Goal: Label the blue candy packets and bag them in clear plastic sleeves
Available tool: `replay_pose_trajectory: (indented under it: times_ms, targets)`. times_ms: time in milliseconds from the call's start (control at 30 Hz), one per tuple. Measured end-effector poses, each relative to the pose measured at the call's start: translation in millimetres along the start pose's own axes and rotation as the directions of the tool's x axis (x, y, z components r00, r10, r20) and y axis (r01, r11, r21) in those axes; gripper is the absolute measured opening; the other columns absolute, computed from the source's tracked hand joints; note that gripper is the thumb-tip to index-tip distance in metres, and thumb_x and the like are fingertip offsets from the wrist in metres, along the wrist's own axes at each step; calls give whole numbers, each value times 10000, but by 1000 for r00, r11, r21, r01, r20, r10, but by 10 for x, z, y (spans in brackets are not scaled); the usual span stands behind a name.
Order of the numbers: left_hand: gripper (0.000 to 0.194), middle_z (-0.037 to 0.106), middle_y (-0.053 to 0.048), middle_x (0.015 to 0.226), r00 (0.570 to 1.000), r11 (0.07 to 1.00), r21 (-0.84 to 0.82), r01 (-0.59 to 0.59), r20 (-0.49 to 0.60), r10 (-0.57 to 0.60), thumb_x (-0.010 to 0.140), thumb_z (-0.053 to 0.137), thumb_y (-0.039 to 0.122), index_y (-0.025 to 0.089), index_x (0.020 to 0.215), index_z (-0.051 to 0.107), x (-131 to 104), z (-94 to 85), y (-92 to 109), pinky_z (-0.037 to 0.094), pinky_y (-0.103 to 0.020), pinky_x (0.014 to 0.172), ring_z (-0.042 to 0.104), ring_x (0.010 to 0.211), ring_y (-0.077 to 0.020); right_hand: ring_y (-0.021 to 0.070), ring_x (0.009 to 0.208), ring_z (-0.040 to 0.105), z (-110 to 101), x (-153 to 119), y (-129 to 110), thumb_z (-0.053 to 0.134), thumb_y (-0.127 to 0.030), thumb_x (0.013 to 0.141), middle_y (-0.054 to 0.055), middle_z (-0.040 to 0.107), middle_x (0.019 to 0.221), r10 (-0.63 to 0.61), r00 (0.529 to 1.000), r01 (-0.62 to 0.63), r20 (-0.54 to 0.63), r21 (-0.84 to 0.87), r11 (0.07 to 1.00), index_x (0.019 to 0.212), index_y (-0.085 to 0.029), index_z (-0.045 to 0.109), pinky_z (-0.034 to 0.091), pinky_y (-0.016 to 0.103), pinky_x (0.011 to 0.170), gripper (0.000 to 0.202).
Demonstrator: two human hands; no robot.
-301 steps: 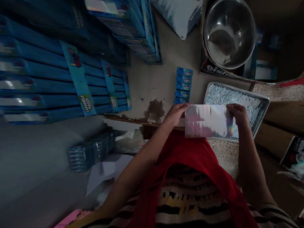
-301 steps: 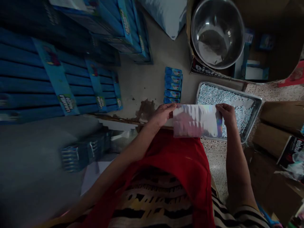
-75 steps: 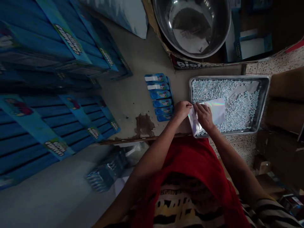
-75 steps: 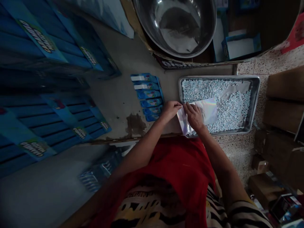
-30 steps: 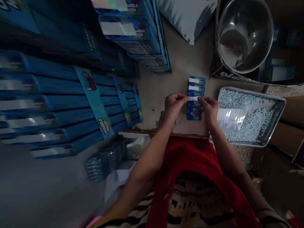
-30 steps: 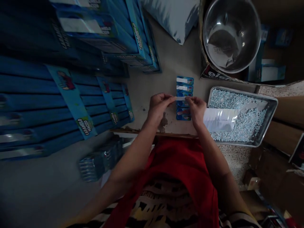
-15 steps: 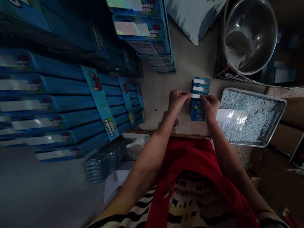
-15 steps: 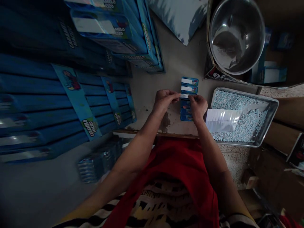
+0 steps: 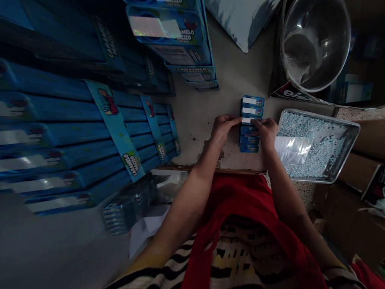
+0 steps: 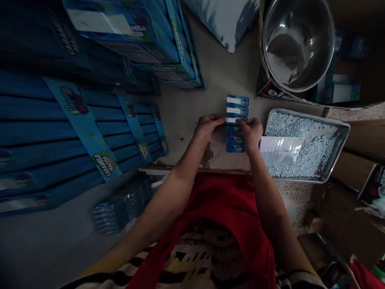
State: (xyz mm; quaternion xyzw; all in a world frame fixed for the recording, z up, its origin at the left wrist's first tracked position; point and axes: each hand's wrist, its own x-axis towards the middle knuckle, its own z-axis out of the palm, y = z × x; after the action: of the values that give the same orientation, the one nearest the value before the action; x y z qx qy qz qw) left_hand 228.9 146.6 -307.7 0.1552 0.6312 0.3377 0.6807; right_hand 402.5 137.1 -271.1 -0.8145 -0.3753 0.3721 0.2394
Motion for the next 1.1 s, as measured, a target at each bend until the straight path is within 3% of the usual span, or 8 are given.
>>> replay_pose_trajectory:
  times_ms: [233,333,400,467,567,733,900,1100]
  targets:
    - [239,808,-55,911,985,977,-141,160,86,-148,768,900,365,204,885,767,120,170,-188,610,-337,813,750,919,-221,218,691,715,-20,71,-16,868,-490,746,-23,649,718,90,993,-103,82,170,980,838,-260,544,544,312,580,407]
    - [256,790,-49,881,989,987,-125,97,-96,-110,747,892,341,188,901,757,99,166,-197,597,-314,804,738,883,-200,173,653,647,-109,2,-76,845,-530,766,-42,603,688,100,992,-113,72,197,974,820,-256,533,511,279,550,419]
    - [245,764,-33,854,965,998,-60,-10,-263,-6,775,863,352,184,911,747,-22,103,-187,577,-277,767,723,827,-173,141,633,592,-201,-96,-128,808,-582,799,-53,573,693,84,996,-90,35,246,965,839,-255,532,487,257,536,429]
    - [273,744,-29,838,941,990,15,-143,-307,141,834,828,432,188,925,745,-253,18,-163,565,-260,732,708,768,-156,117,613,544,-290,-216,-190,774,-618,829,-68,533,693,59,998,-65,27,322,945,862,-260,523,474,243,541,439]
    - [429,771,-61,895,967,977,13,-215,-135,215,900,769,615,198,1001,773,-692,-74,-98,591,-286,740,724,752,-166,100,588,492,-364,-386,-300,769,-628,850,-86,468,667,36,994,-78,103,434,898,849,-270,484,453,233,549,457]
    - [651,816,-88,996,990,990,-137,11,142,9,708,924,674,191,1114,764,-1017,-2,-21,627,-332,749,758,773,-195,99,611,509,-311,-547,-449,809,-616,837,-78,509,707,42,981,-131,188,490,862,841,-268,486,455,238,574,476]
    - [544,789,-47,828,996,989,-147,33,91,-20,596,999,554,170,876,733,-932,33,-63,618,-306,746,735,715,-159,100,622,571,-284,-594,-382,851,-592,775,-77,591,740,57,973,-164,224,496,853,912,-255,545,452,235,579,476]
    - [403,757,-27,729,1000,999,-33,-19,0,19,688,955,469,162,853,753,-867,-114,-68,618,-276,695,732,687,-157,161,682,687,-317,-597,-109,909,-358,646,-58,710,710,-3,991,-53,136,409,911,979,-253,572,528,274,651,485]
